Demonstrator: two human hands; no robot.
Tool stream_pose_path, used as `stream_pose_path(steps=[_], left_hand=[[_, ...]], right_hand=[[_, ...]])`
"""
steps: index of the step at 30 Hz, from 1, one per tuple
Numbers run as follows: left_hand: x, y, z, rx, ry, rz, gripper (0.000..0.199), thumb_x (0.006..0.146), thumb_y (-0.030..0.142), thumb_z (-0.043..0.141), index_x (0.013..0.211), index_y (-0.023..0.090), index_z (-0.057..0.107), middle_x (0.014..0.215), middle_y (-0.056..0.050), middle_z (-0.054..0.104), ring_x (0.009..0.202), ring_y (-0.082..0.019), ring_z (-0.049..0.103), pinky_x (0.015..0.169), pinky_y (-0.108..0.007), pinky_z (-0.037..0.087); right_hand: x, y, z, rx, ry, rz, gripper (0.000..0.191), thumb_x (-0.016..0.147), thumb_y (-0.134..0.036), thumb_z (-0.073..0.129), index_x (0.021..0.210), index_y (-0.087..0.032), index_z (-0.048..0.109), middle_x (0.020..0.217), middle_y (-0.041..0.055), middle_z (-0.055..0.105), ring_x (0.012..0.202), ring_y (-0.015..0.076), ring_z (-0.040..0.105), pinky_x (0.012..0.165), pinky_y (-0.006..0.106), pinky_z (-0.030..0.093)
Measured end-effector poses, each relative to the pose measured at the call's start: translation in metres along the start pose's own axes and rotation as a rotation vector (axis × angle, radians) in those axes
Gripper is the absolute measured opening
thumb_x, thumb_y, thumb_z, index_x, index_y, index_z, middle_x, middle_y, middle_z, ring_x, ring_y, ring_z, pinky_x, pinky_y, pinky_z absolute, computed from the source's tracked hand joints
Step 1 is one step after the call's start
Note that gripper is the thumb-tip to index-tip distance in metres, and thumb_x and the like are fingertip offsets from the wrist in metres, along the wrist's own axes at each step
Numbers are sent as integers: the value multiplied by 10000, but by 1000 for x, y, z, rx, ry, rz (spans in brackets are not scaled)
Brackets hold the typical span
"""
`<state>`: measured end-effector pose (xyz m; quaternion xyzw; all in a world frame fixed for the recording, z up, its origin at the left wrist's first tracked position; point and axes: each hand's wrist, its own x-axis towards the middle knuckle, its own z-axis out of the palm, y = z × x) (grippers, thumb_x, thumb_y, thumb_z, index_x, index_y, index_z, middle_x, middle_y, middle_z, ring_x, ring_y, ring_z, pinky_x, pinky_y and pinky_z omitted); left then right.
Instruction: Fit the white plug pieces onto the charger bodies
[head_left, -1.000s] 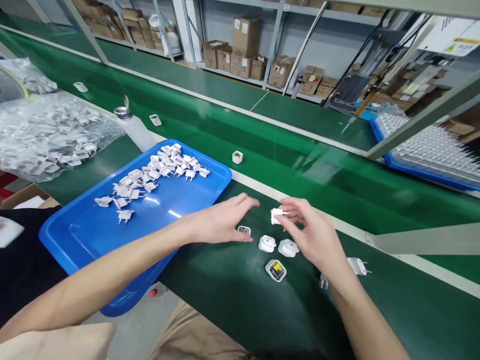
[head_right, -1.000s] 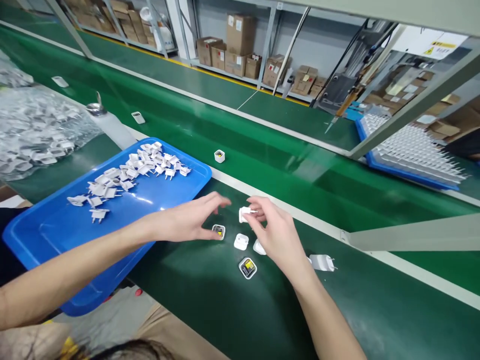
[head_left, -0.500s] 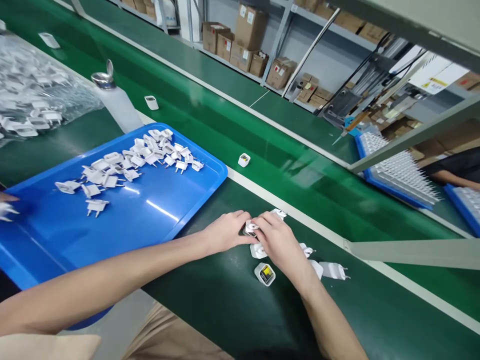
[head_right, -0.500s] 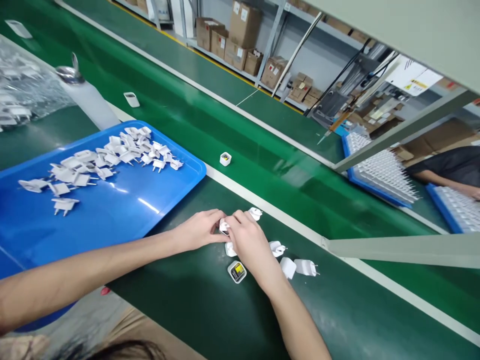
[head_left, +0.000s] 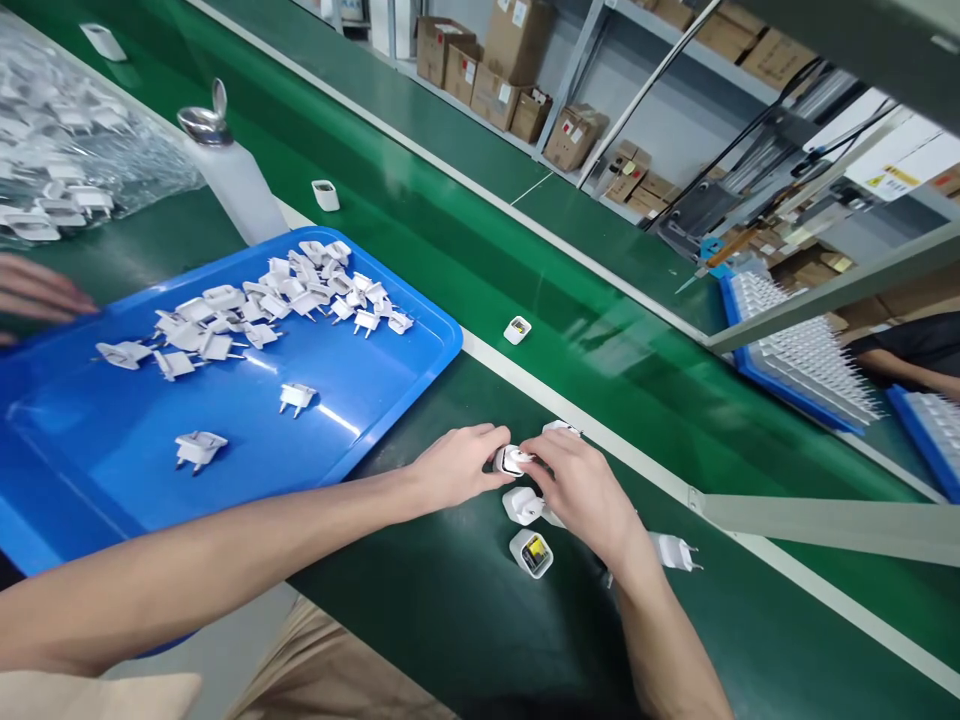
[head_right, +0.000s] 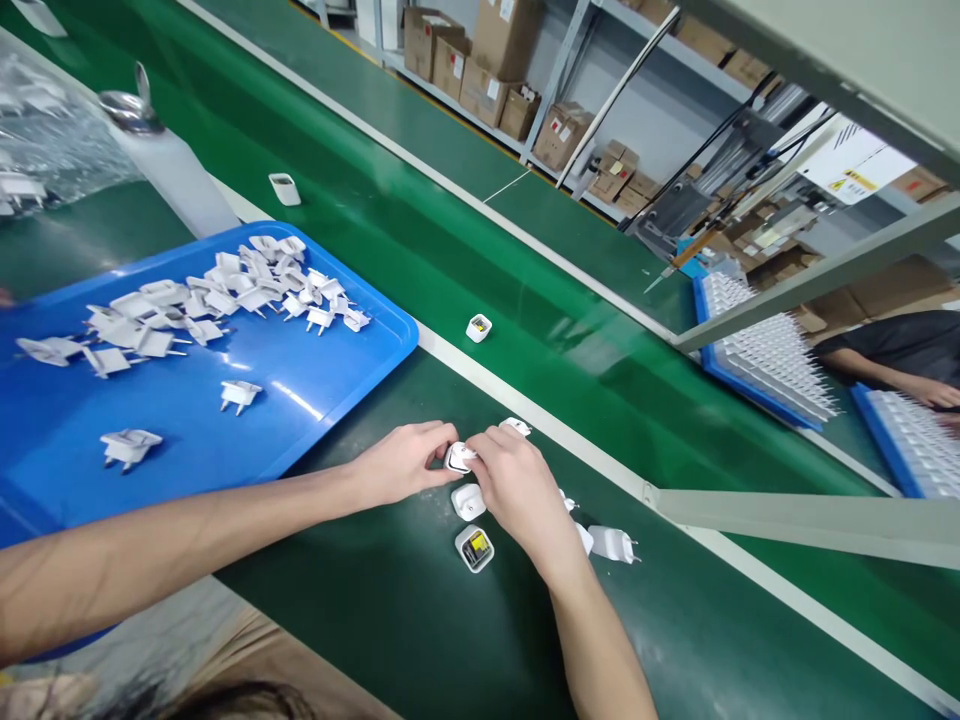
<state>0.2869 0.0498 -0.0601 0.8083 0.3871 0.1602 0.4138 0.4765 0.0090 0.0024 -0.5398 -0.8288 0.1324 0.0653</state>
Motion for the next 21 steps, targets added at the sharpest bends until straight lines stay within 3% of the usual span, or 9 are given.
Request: stream_pose_path(steps=[10, 16, 21], left_hand=[[0, 3, -1, 29, -24, -7, 216, 891, 331, 655, 843, 219, 476, 853, 29, 580, 720, -150, 546, 596, -282, 316], [0, 7, -4, 64, -50, -24, 208, 895, 326, 636, 842, 218, 466, 854, 14, 577, 735, -161, 560, 588, -286, 303], [0, 8, -3, 82, -45, -6, 199, 893, 319, 643, 852, 215, 478, 866, 8, 591, 755, -172, 585, 606, -288, 336]], right_hand=[[0, 1, 3, 13, -58, 19, 167, 1004, -132, 505, 920, -200, 631, 840, 27, 652, 813, 201, 565, 722, 318, 404], [1, -8, 5, -146, -64, 53, 184, 973, -85, 510, 857, -193, 604, 822, 31, 618, 815, 199, 547, 714, 314, 381], [8, -18, -2, -272, -184, 78, 168, 928, -51, 526, 868, -198, 579, 817, 27, 630, 805, 195, 558, 682, 314, 351]])
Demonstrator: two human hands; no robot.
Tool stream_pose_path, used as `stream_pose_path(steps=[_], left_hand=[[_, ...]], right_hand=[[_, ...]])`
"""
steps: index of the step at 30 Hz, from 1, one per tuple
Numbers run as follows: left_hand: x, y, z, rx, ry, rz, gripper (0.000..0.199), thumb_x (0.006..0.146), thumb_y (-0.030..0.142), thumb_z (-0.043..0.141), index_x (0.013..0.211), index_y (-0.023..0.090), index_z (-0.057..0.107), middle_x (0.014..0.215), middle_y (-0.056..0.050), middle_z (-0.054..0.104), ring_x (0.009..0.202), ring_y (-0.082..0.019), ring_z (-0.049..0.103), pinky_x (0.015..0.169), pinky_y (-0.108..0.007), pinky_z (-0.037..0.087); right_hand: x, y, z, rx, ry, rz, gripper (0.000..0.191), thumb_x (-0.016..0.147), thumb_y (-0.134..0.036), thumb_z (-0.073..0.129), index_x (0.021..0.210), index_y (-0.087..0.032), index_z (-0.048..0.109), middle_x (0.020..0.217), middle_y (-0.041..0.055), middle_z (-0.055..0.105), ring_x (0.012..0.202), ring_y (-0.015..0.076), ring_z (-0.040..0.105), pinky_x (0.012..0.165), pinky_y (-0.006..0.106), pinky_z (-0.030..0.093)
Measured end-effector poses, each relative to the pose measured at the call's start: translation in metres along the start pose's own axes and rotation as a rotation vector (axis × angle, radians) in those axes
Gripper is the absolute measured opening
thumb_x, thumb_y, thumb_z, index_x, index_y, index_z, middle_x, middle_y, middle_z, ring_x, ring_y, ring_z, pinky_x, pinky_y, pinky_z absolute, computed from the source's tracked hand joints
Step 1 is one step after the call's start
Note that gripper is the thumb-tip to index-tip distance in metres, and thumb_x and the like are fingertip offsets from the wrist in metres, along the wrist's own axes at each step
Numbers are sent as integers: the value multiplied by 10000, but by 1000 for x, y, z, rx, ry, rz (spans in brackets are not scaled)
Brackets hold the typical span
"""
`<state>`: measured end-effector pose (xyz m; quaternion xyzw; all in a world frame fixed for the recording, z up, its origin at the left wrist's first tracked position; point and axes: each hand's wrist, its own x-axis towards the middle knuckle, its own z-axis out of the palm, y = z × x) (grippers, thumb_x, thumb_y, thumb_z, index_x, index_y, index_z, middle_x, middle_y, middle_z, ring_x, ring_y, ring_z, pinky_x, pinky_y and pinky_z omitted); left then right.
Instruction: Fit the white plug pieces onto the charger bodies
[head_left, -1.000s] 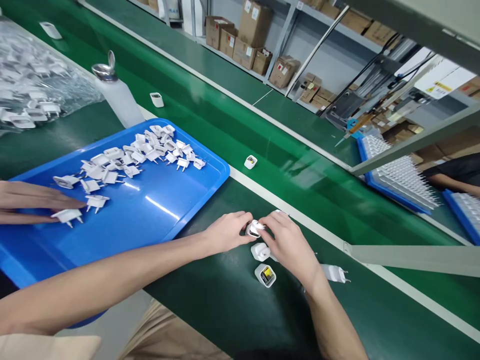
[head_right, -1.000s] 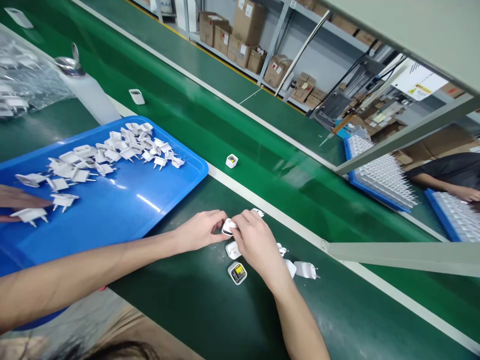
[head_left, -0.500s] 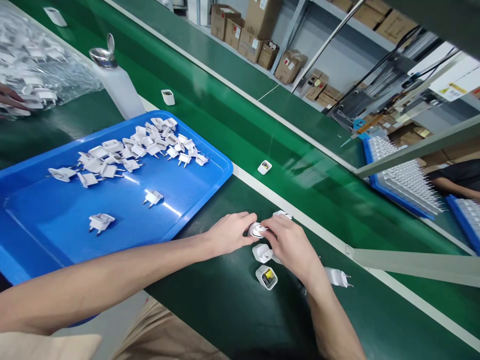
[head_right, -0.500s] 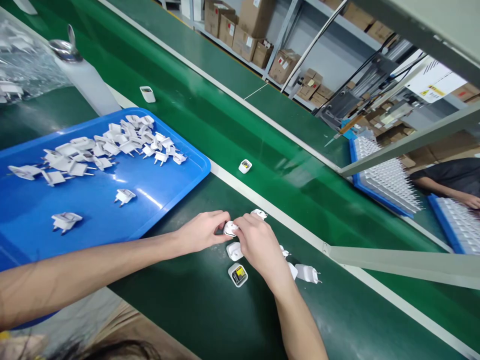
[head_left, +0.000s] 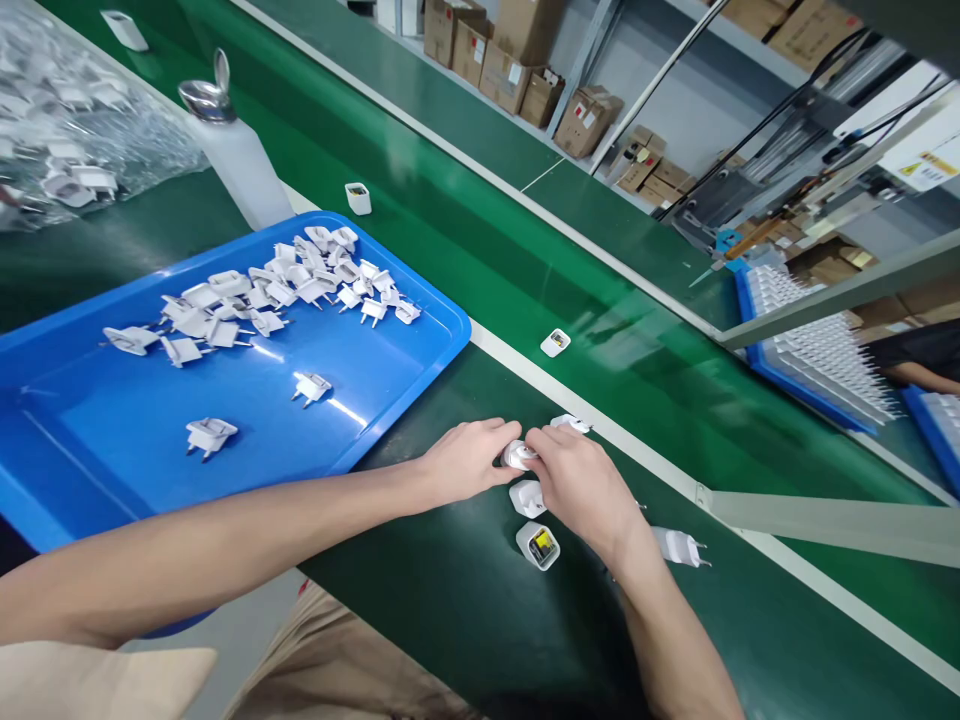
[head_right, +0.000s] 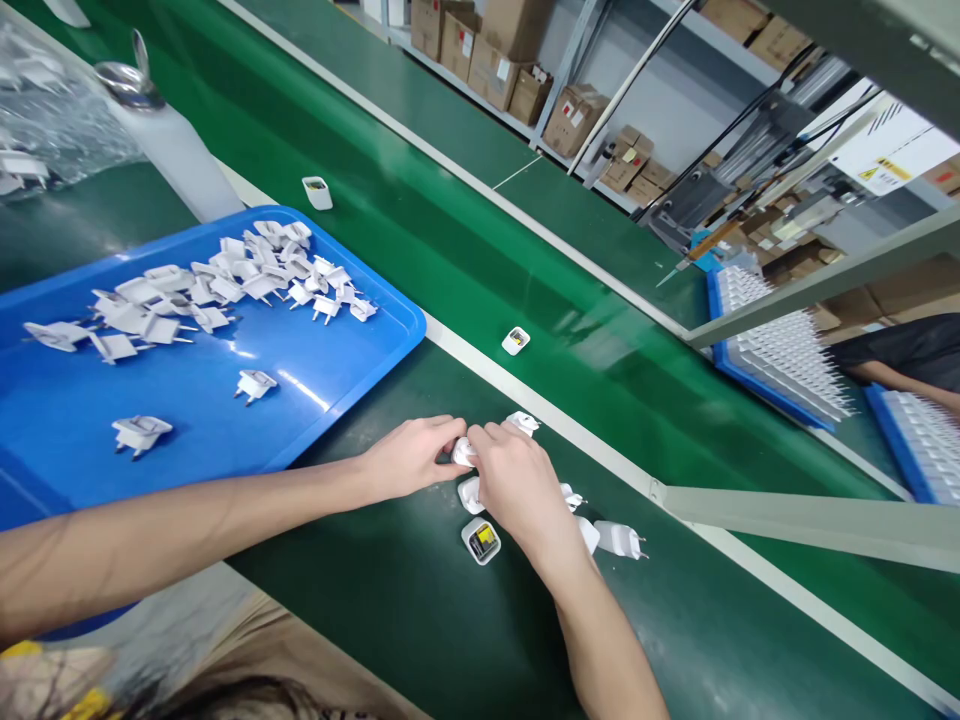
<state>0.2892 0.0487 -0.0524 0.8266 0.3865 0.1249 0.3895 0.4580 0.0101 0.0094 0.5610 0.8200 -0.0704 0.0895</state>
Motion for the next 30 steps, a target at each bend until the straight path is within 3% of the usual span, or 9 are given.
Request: stream_pose_path(steps=[8, 17, 22, 26, 30], left_hand=[[-1, -1, 1, -24, 13, 5, 138, 899, 309, 648, 916, 208, 556, 934, -14, 657, 828, -201, 646, 657, -294, 399], [-6, -2, 1, -47, 69, 27, 191, 850, 305, 699, 997, 210, 621, 995, -38, 694, 903, -225, 675, 678, -286, 420], [-5, -4, -5, -98, 66, 51, 244, 816, 390, 733, 932, 195, 643, 838, -7, 671, 774, -189, 643, 633, -271, 397], [-2, -4, -7, -164, 72, 38, 232, 775, 392, 755, 886, 199, 691, 819, -3, 623, 798, -180, 614, 676, -262, 409], [3, -1, -6, -248, 60, -62, 235, 710, 328, 777, 914, 220, 732, 832, 3, 600, 789, -169, 597, 675, -250, 416]], right_hand=[[6, -15, -18, -188, -186, 26, 326, 852, -19, 502, 1115, -189, 595, 915, 74, 679, 943, 241, 631, 708, 313, 390], [11, -29, -26, -238, -223, 54, 351, 854, -86, 584, 1197, -164, 589, 999, 113, 708, 1005, 270, 671, 785, 310, 452], [14, -27, -29, -198, -238, 38, 306, 852, -132, 630, 1153, -187, 618, 1034, 93, 721, 971, 257, 687, 706, 282, 437], [12, -24, -32, -145, -238, 20, 224, 904, -141, 592, 1118, -180, 644, 1015, 91, 731, 962, 227, 688, 719, 260, 422], [8, 1, -53, -19, -239, 10, 203, 941, -324, 653, 1125, -238, 666, 935, 11, 743, 883, 166, 684, 724, 220, 435]])
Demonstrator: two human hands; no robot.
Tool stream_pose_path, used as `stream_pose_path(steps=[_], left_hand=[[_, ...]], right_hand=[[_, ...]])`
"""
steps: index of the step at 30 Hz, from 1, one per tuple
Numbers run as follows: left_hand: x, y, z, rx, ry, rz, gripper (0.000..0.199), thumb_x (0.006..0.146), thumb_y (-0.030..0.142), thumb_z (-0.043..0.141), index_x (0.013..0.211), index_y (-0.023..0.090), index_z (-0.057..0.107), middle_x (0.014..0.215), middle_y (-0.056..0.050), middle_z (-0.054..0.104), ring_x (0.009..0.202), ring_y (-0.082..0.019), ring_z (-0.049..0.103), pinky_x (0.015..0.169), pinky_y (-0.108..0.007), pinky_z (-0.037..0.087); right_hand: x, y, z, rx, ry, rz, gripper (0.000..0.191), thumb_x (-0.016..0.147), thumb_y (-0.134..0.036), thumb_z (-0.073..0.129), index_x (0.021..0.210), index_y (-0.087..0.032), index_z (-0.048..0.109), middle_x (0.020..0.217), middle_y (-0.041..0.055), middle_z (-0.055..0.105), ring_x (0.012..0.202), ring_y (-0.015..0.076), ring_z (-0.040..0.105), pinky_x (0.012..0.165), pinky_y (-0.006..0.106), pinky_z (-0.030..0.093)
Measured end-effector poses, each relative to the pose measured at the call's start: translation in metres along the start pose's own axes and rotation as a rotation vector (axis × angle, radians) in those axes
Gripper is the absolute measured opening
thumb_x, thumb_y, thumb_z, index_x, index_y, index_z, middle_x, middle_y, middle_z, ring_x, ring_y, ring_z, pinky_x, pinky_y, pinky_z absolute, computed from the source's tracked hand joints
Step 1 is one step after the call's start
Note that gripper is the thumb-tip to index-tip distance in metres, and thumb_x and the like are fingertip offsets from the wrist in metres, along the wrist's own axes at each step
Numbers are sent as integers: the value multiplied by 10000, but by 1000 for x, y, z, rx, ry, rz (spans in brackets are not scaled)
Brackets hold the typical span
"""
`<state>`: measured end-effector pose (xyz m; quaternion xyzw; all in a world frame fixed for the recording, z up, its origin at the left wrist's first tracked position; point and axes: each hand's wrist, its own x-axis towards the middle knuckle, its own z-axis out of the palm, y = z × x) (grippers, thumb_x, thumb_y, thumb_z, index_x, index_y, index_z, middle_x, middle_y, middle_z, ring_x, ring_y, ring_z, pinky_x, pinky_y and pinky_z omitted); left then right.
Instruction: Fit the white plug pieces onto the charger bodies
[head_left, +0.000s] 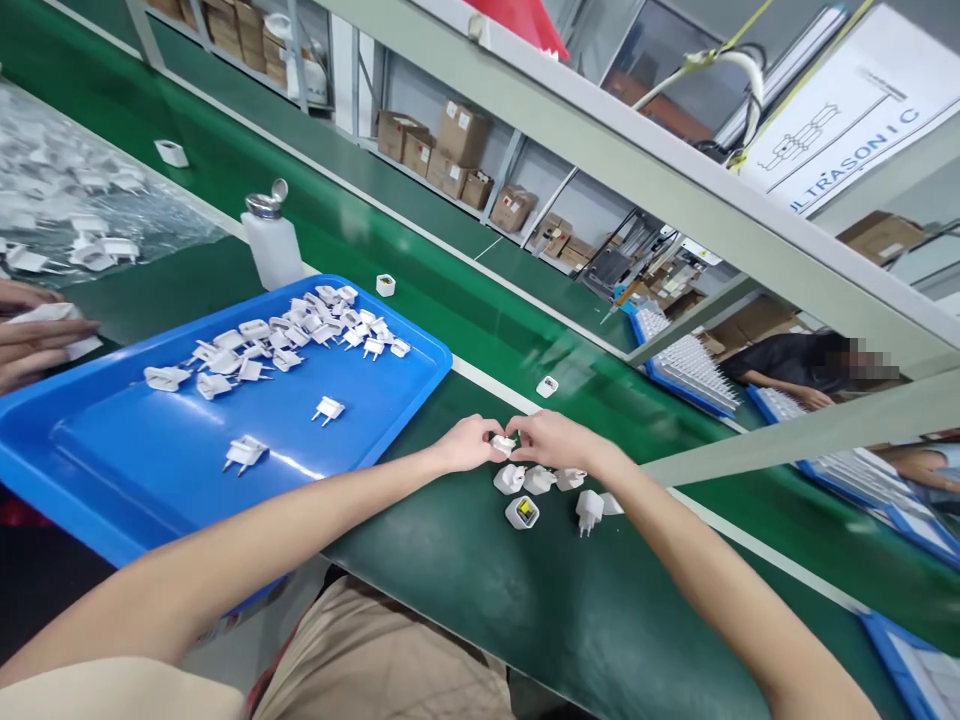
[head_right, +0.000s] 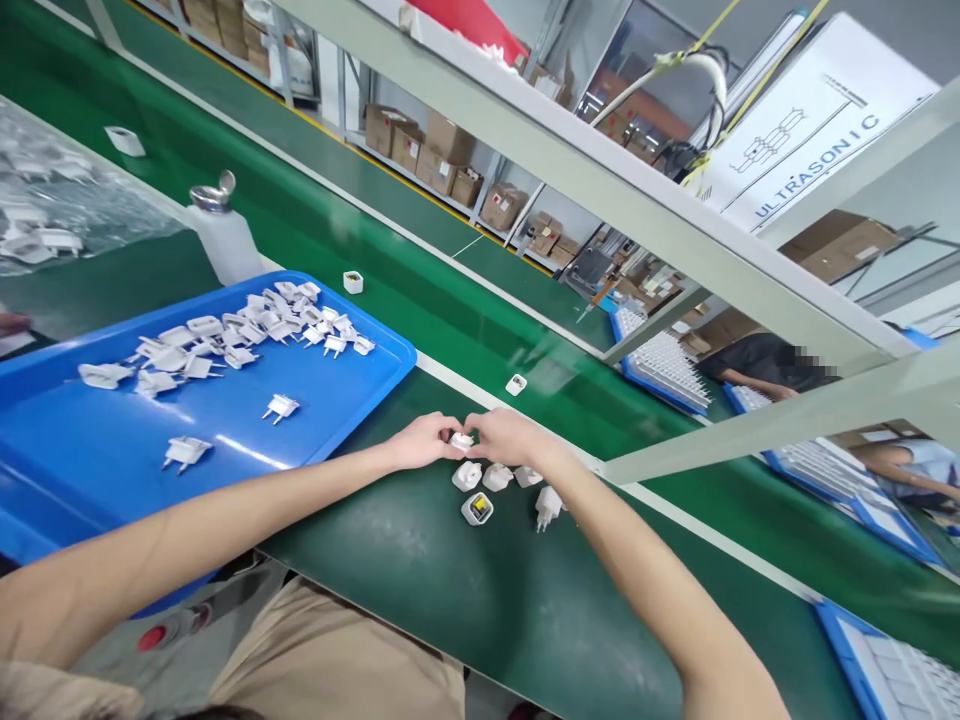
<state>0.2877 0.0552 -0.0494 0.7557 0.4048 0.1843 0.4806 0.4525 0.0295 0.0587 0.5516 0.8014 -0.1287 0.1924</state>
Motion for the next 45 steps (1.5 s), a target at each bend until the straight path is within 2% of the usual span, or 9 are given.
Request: stream_pose_path(steps=[6, 10, 15, 20, 24, 29, 34, 39, 45], left_hand=[[5, 5, 3, -93, -2, -123, 170, 674, 254, 752, 836, 217, 715, 856, 12, 595, 789, -156, 582, 671, -244, 412], [10, 4, 6, -140, -14, -143, 133, 680, 229, 740, 805, 213, 696, 811, 35, 588, 773, -144, 575, 691, -248, 400], [13, 2, 10, -179, -14, -179, 118, 669, 186, 738, 763, 201, 670, 787, 48, 583, 776, -137, 570, 703, -249, 393], [13, 5, 10, -158, -47, -199, 119, 698, 214, 718, 803, 198, 666, 768, 45, 607, 775, -144, 579, 692, -250, 397], [9, 16, -3, -92, -133, -177, 255, 693, 306, 760, 907, 183, 696, 798, 15, 645, 779, -169, 610, 714, -267, 439], [-39, 16, -76, 166, -189, 11, 670, 798, 527, 703, 1385, 234, 567, 1204, -63, 660, 966, -208, 647, 835, -299, 509], [-103, -27, -140, 978, 213, -69, 518, 1033, 510, 302, 1322, 205, 604, 1249, -124, 591, 1044, -277, 607, 994, -469, 482], [-112, -57, -133, 1091, 88, -130, 537, 1077, 385, 111, 1222, 205, 595, 1083, -65, 574, 862, -174, 626, 872, -334, 516], [-125, -14, -113, 903, 283, -47, 430, 1064, 493, 267, 1159, 265, 618, 1096, -15, 594, 799, -156, 639, 731, -305, 519]], right_hand=[[10, 93, -26, 66, 223, 316, 393, 1055, -372, 367, 1319, -148, 553, 1050, 106, 715, 969, 226, 658, 844, 312, 471], [33, 137, -2, 76, 202, 418, 518, 1015, -434, 507, 1429, -124, 484, 1104, 143, 678, 996, 250, 645, 889, 359, 486], [50, 147, 35, 93, 124, 340, 387, 987, -459, 607, 1238, -163, 605, 1138, 72, 645, 990, 201, 632, 917, 403, 520], [41, 144, 32, 94, 189, 324, 198, 975, -314, 602, 1094, -160, 642, 1092, 94, 641, 991, 214, 613, 898, 368, 492], [1, 127, 9, 101, 355, 317, 224, 990, -304, 541, 1150, -166, 617, 1125, 130, 632, 1008, 241, 606, 879, 350, 468], [-90, 57, 26, 307, 694, 148, 349, 968, -467, 606, 1213, -225, 554, 984, 52, 655, 778, 198, 628, 698, 313, 517], [-138, -18, 98, 443, 543, -44, 226, 1004, -348, 551, 1224, -296, 537, 1133, 58, 651, 868, 215, 692, 680, 323, 587], [-133, -29, 144, 469, 475, 77, 211, 1010, -241, 452, 1191, -275, 556, 1163, 89, 612, 795, 217, 694, 646, 340, 592], [-141, -15, 159, 435, 491, 128, 364, 1011, -300, 529, 1364, -222, 480, 1212, 108, 611, 1016, 228, 672, 815, 360, 606]])
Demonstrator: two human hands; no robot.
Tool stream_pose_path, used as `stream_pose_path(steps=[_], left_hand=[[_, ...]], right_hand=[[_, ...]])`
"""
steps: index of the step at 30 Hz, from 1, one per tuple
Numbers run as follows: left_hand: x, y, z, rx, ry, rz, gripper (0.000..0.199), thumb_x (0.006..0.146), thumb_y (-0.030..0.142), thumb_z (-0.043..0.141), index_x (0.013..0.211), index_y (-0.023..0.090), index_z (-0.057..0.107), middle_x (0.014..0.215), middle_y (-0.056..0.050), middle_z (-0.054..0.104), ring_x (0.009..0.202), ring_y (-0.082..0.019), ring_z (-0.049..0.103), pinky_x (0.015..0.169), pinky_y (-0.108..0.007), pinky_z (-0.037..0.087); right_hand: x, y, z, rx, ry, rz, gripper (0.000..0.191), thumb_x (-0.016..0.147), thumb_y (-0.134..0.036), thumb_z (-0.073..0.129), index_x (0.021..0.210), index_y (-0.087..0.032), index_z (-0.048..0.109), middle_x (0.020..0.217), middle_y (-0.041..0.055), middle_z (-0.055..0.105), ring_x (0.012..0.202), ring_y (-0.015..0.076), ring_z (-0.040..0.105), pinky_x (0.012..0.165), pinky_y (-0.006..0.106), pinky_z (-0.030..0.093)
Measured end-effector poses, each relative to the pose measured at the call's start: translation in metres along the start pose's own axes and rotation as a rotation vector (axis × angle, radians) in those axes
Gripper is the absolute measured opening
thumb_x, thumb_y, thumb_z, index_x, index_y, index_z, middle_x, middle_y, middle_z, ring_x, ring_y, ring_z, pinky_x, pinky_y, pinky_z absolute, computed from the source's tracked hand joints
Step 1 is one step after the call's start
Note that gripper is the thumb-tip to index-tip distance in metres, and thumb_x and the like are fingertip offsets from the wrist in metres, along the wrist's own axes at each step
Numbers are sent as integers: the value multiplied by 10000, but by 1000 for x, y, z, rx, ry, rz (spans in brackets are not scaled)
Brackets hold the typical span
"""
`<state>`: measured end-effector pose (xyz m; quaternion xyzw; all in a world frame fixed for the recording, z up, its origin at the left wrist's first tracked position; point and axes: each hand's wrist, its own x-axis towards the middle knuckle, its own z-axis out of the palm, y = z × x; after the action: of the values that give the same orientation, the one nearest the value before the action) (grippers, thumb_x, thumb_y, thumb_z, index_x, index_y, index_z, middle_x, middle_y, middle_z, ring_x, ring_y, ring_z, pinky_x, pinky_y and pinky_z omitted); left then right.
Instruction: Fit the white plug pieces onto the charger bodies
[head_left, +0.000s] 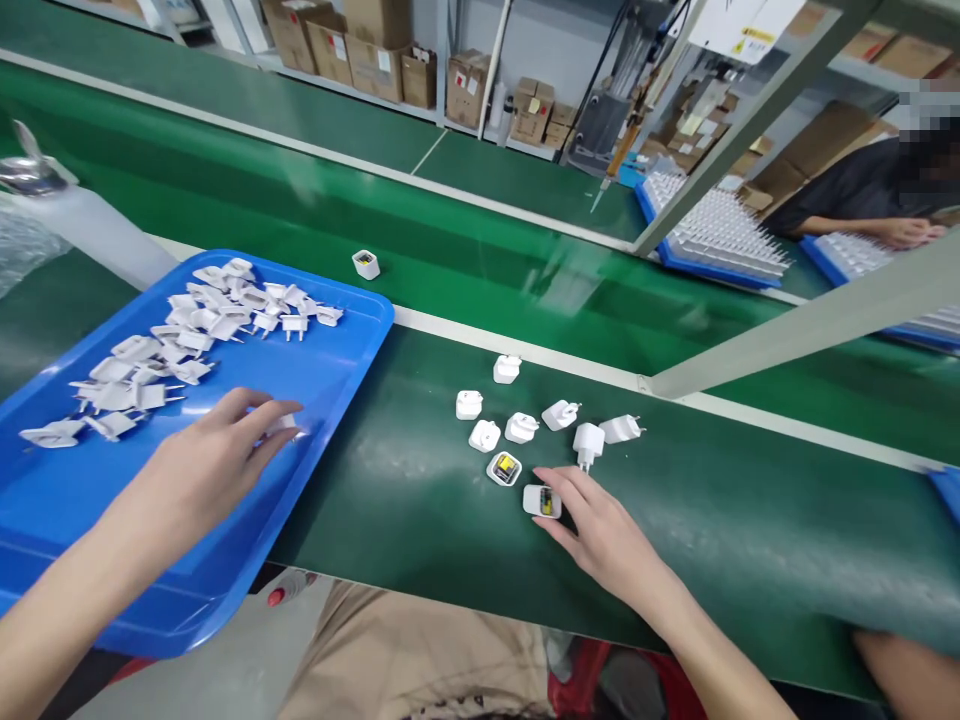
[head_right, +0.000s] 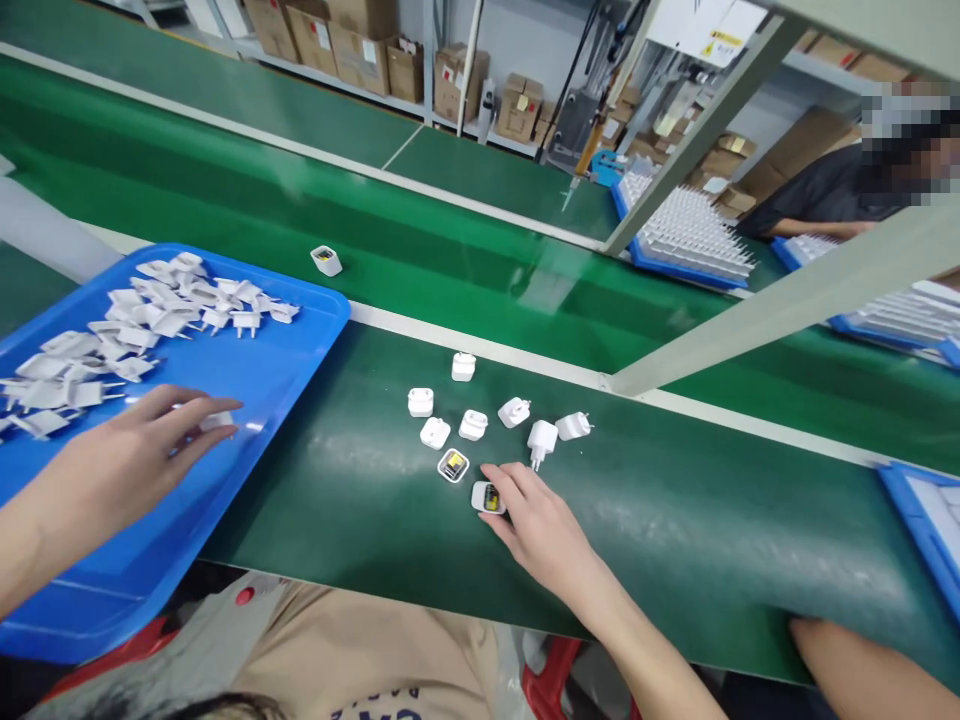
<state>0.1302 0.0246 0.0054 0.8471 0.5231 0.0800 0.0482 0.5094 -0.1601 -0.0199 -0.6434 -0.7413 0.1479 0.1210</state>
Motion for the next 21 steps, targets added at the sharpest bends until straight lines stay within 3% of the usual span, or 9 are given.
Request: stream_pose_path(steps=[2, 4, 8, 10, 12, 16, 18, 21], left_hand=[[-16, 36, -8, -162, 103, 55, 301, 1033, 501, 410, 1137, 323, 631, 1108, 6, 633, 828, -173, 669, 733, -325, 551], [-34, 84, -4, -434, 134, 146, 203, 992, 442, 543, 1155, 357, 630, 1084, 16, 679, 854, -174, 702, 756, -320, 589], [-58, 185, 26, -916, -63, 222, 159, 977, 292, 593, 1135, 306, 599, 1044, -3, 716, 831, -148, 722, 710, -252, 621], [-64, 216, 42, -1023, -153, 296, 211, 1006, 233, 515, 1207, 283, 557, 1099, -29, 720, 883, -147, 727, 775, -247, 631], [-65, 228, 54, -1023, -175, 380, 282, 1026, 212, 463, 1299, 270, 500, 1144, -44, 719, 919, -141, 729, 832, -240, 628], [-57, 223, 71, -724, 9, 417, 417, 1015, 291, 533, 1411, 217, 425, 1260, -110, 683, 1083, -212, 720, 924, -317, 620], [-49, 220, 78, -523, 44, 401, 449, 1014, 289, 530, 1435, 178, 418, 1325, -152, 653, 1071, -253, 730, 868, -354, 632], [-40, 221, 88, -354, -17, 418, 347, 1023, 219, 473, 1364, 164, 495, 1316, -133, 669, 876, -225, 761, 691, -333, 619]], right_hand=[[-5, -4, -5, 12, 51, 27, 513, 982, -395, 607, 1434, -227, 433, 1250, 123, 610, 1099, 265, 656, 869, 397, 608], [-12, -13, -11, 74, 101, 28, 591, 957, -449, 646, 1466, -246, 422, 1261, 128, 611, 1101, 281, 662, 888, 405, 612], [-30, -30, -14, 213, 111, -109, 557, 983, -404, 608, 1496, -327, 407, 1246, 97, 647, 1058, 265, 698, 848, 355, 630], [-41, -32, -9, 239, 169, -93, 549, 989, -328, 579, 1498, -384, 382, 1216, 64, 679, 1022, 259, 718, 811, 347, 639], [-51, -29, -2, 278, 229, -10, 558, 973, -239, 571, 1464, -437, 395, 1188, 28, 701, 991, 250, 731, 797, 346, 642], [-56, -18, 7, 445, 312, 169, 494, 971, -202, 596, 1397, -386, 426, 1176, 21, 718, 957, 220, 742, 806, 337, 644], [-50, -15, 6, 475, 326, 199, 349, 984, -222, 601, 1303, -311, 491, 1147, 38, 724, 947, 208, 737, 815, 333, 633], [-37, -16, 0, 370, 278, 160, 129, 1004, -209, 574, 1127, -246, 586, 1114, 56, 708, 983, 194, 702, 855, 328, 587]])
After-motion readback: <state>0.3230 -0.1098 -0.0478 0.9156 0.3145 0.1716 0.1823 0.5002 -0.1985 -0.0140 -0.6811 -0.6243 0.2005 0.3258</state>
